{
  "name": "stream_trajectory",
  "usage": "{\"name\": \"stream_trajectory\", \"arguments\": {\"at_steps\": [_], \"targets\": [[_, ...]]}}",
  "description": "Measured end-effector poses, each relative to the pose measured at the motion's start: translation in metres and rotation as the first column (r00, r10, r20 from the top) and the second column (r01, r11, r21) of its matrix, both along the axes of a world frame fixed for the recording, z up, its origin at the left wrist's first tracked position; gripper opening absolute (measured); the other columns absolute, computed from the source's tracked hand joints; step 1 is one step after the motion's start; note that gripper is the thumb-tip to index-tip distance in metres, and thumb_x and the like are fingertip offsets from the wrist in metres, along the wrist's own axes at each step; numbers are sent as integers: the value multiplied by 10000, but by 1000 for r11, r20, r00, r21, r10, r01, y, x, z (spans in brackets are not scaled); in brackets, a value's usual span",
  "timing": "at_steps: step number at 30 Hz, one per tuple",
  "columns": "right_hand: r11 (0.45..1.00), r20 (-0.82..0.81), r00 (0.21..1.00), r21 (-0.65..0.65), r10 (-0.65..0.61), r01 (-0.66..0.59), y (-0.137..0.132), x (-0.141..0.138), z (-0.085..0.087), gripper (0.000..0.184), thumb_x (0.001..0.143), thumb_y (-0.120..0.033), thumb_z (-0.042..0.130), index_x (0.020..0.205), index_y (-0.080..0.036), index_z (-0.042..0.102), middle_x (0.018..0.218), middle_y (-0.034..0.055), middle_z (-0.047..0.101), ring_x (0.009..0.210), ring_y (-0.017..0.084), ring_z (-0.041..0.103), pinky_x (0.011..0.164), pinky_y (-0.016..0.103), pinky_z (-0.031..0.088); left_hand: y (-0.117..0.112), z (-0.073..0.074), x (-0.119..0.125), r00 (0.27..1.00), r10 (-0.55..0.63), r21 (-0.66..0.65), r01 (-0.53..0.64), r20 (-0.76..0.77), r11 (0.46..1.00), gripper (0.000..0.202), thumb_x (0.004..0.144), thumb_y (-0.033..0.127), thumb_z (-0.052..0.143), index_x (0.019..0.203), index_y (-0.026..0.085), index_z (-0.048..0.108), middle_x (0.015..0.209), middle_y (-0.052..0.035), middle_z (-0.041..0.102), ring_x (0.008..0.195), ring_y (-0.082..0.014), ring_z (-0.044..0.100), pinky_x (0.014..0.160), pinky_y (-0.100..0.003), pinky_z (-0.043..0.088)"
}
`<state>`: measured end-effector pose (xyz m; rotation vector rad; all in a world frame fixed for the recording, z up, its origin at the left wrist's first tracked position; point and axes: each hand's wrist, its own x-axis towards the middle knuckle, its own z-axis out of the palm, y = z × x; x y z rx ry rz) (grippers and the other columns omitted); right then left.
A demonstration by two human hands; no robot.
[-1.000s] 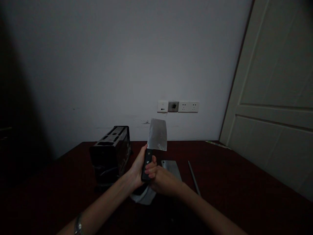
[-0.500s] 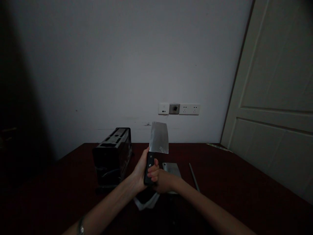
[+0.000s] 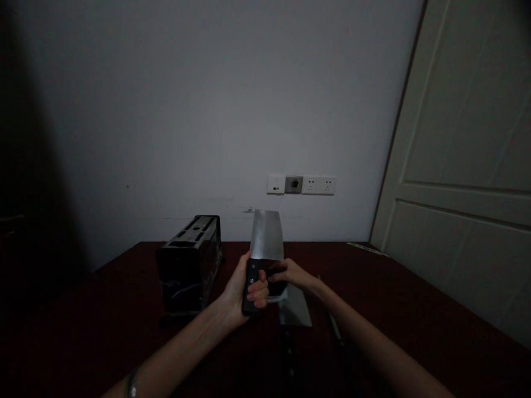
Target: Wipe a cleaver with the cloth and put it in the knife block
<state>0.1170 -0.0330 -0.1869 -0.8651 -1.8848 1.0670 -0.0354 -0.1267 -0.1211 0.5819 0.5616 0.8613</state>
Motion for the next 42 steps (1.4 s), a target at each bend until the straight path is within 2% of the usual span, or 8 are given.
{"name": "stream_trajectory", "arguments": {"at_steps": [7, 12, 20, 23, 27, 32, 38, 42], "targets": [[936, -283, 893, -73, -351, 345, 46, 44, 28, 256, 704, -308, 459, 774, -116, 613, 633, 59, 639, 557, 161, 584, 554, 294, 471, -7, -16, -8, 999, -43, -21, 43, 28, 999, 701, 847, 579, 175, 467, 112, 534, 273, 47, 261, 241, -44, 179, 271, -169, 207], [873, -328, 841, 88, -430, 480, 65, 49, 59, 333, 713, -280, 457, 958, -110, 605, 846, 70, 670, 788, 200, 604, 748, 351, 463, -10, -27, -7, 997, -63, -50, 65, 32, 997, 747, 842, 602, 133, 459, 111, 544, 270, 46, 256, 233, -43, 177, 265, -170, 203], [848, -94, 970, 473, -222, 240, 40, 17, 66, 401, 714, -120, 473, 1086, -179, 612, 1202, 54, 574, 1174, 183, 455, 1046, 359, 250, -16, -37, 1, 993, -110, -77, 114, 51, 991, 771, 815, 646, 110, 449, 128, 549, 259, 42, 259, 222, -53, 178, 258, -183, 201], [776, 34, 968, 606, -247, 176, 37, 19, 64, 426, 743, -112, 444, 1146, -158, 572, 1260, 83, 521, 1237, 198, 380, 1072, 408, 194, -17, -38, 1, 992, -113, -77, 117, 48, 990, 767, 816, 644, 108, 450, 133, 546, 258, 43, 263, 223, -54, 173, 261, -184, 201], [669, 162, 934, 737, -318, 100, 35, 24, 67, 449, 780, -114, 388, 1210, -150, 513, 1296, 98, 482, 1255, 195, 352, 1052, 424, 251, -16, -39, 2, 993, -109, -57, 112, 39, 992, 753, 818, 643, 118, 461, 133, 543, 266, 46, 271, 231, -52, 173, 271, -181, 204], [692, 25, 937, 681, -348, 239, 38, 26, 73, 406, 761, -141, 424, 1135, -193, 573, 1202, 59, 572, 1129, 188, 497, 977, 361, 360, -17, -39, 2, 995, -88, -68, 90, 41, 994, 746, 823, 635, 132, 458, 130, 542, 267, 50, 258, 233, -46, 163, 269, -175, 180], [642, -149, 791, 505, -594, 577, 68, 39, 95, 432, 783, -186, 263, 1005, -68, 615, 862, 116, 676, 799, 235, 614, 718, 371, 477, -16, -38, 2, 997, -66, -89, 70, 38, 994, 746, 825, 630, 140, 453, 122, 541, 270, 53, 249, 233, -41, 164, 266, -173, 177], [660, -116, 809, 518, -576, 544, 70, 32, 100, 415, 779, -180, 286, 1010, -74, 613, 894, 114, 672, 826, 226, 610, 734, 350, 471, -15, -38, 2, 998, -48, -91, 51, 44, 995, 741, 825, 632, 149, 462, 120, 543, 276, 54, 254, 236, -39, 169, 269, -172, 182]]}}
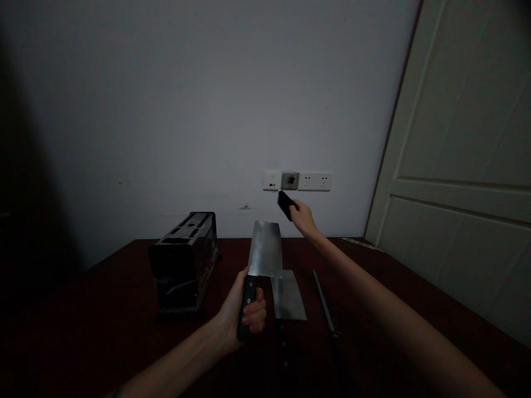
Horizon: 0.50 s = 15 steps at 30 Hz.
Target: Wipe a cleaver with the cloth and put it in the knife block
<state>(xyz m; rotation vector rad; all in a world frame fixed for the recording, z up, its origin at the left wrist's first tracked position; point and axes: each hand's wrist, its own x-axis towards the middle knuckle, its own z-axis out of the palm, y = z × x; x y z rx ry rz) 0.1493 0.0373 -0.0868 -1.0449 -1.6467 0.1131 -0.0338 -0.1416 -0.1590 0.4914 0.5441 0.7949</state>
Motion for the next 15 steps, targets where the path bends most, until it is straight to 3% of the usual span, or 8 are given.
{"name": "stream_trajectory", "arguments": {"at_steps": [7, 15], "targets": [[952, 308, 905, -11, 293, -305, -26, -35, -23, 381, 774, -104, 390, 1100, -154, 580, 1117, 79, 621, 1037, 175, 554, 935, 336, 389, 2, -1, -3, 1000, 6, 31, -7, 29, 1000, 729, 827, 630, 161, 464, 117, 531, 286, 55, 264, 244, -35, 171, 278, -168, 186], [914, 446, 817, -7, 366, -405, -32, -37, -38, 400, 774, -85, 403, 1149, -126, 537, 1318, 116, 454, 1247, 198, 363, 1044, 389, 269, 7, -5, -5, 999, 15, 23, -15, 34, 1000, 743, 825, 635, 148, 459, 117, 535, 280, 54, 254, 246, -36, 156, 280, -170, 181]]}}
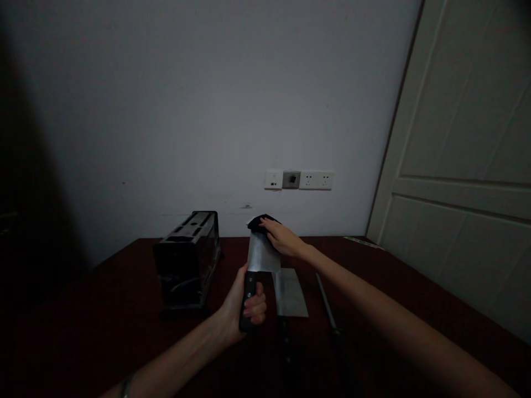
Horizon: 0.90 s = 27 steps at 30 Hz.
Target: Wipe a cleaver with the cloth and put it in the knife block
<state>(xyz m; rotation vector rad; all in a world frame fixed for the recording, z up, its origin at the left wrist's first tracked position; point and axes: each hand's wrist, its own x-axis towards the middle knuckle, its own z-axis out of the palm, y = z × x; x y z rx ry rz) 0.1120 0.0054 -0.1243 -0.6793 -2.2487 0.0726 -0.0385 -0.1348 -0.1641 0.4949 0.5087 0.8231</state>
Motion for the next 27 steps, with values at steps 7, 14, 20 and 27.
{"name": "stream_trajectory", "arguments": {"at_steps": [7, 14, 20, 27], "targets": [[997, -147, 986, -18, -81, 79, -1, 10, 10, 339, 823, -151, 357, 1109, -156, 539, 1113, 83, 611, 1032, 174, 551, 911, 339, 406, -3, -3, 5, 1000, -22, -1, 22, -18, 1000, 736, 813, 651, 134, 446, 137, 511, 271, 55, 243, 243, -44, 145, 275, -176, 175], [957, -352, 892, -46, -283, 285, 16, 17, 49, 396, 865, -208, 220, 1152, -80, 460, 1005, 161, 620, 932, 235, 570, 809, 407, 428, -6, -5, 7, 1000, -4, -13, 4, -31, 1000, 733, 817, 646, 139, 451, 134, 514, 276, 57, 247, 246, -39, 150, 282, -171, 174], [998, -91, 995, 38, -41, 44, -3, 6, 31, 394, 755, -110, 439, 1126, -184, 550, 1189, 66, 575, 1124, 185, 496, 967, 359, 365, -8, -1, 7, 1000, -15, -9, 14, -14, 1000, 744, 820, 643, 131, 455, 130, 528, 278, 51, 258, 244, -42, 156, 275, -173, 180], [997, 74, 996, 56, 43, -47, -11, -2, 17, 368, 856, -249, 418, 1188, -135, 527, 1262, 108, 516, 1215, 195, 413, 1017, 372, 316, -10, 8, 6, 1000, -23, 2, 23, -3, 1000, 748, 820, 641, 105, 426, 134, 488, 278, 57, 231, 244, -38, 131, 269, -169, 178]]}}
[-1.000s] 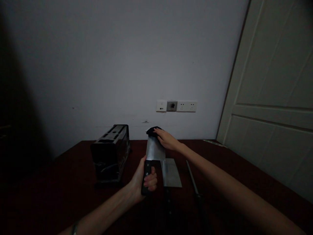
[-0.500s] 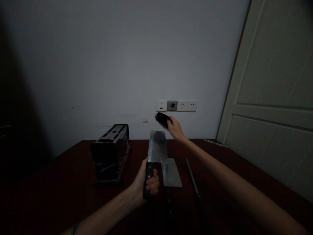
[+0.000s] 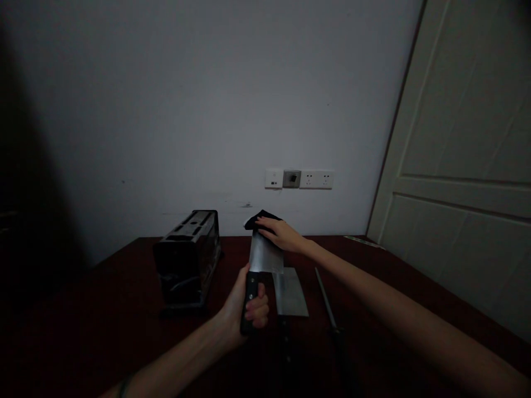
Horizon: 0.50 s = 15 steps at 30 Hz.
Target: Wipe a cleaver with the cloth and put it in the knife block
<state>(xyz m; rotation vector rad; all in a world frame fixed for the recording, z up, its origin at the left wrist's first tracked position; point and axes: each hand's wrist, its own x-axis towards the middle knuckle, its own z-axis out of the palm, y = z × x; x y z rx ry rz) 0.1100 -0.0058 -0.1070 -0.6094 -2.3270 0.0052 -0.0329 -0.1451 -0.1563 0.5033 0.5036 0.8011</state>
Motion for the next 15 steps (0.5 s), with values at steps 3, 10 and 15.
{"name": "stream_trajectory", "arguments": {"at_steps": [3, 10, 15], "targets": [[998, -32, 999, -42, 38, -39, -4, -1, 0, 342, 871, -270, 413, 1164, -166, 554, 1202, 84, 571, 1145, 191, 491, 973, 352, 372, 1, 1, -2, 1000, 2, -9, -2, -7, 1000, 734, 824, 632, 114, 427, 136, 481, 281, 57, 234, 247, -39, 132, 270, -167, 184], [987, -116, 990, -122, 86, -100, -31, -2, -22, 337, 839, -219, 481, 1167, -196, 559, 1173, 65, 593, 1104, 182, 529, 967, 352, 387, 6, -4, -6, 1000, -25, -44, 24, -14, 999, 730, 823, 628, 117, 429, 137, 486, 288, 59, 232, 251, -40, 148, 279, -171, 200], [969, -143, 982, -193, 125, -152, -61, -3, -37, 338, 833, -202, 499, 1162, -250, 555, 1164, 36, 600, 1088, 177, 542, 947, 378, 416, 9, -9, -7, 1000, -29, -61, 29, -3, 998, 745, 821, 629, 87, 427, 136, 482, 290, 61, 222, 250, -41, 152, 285, -174, 203]]}}
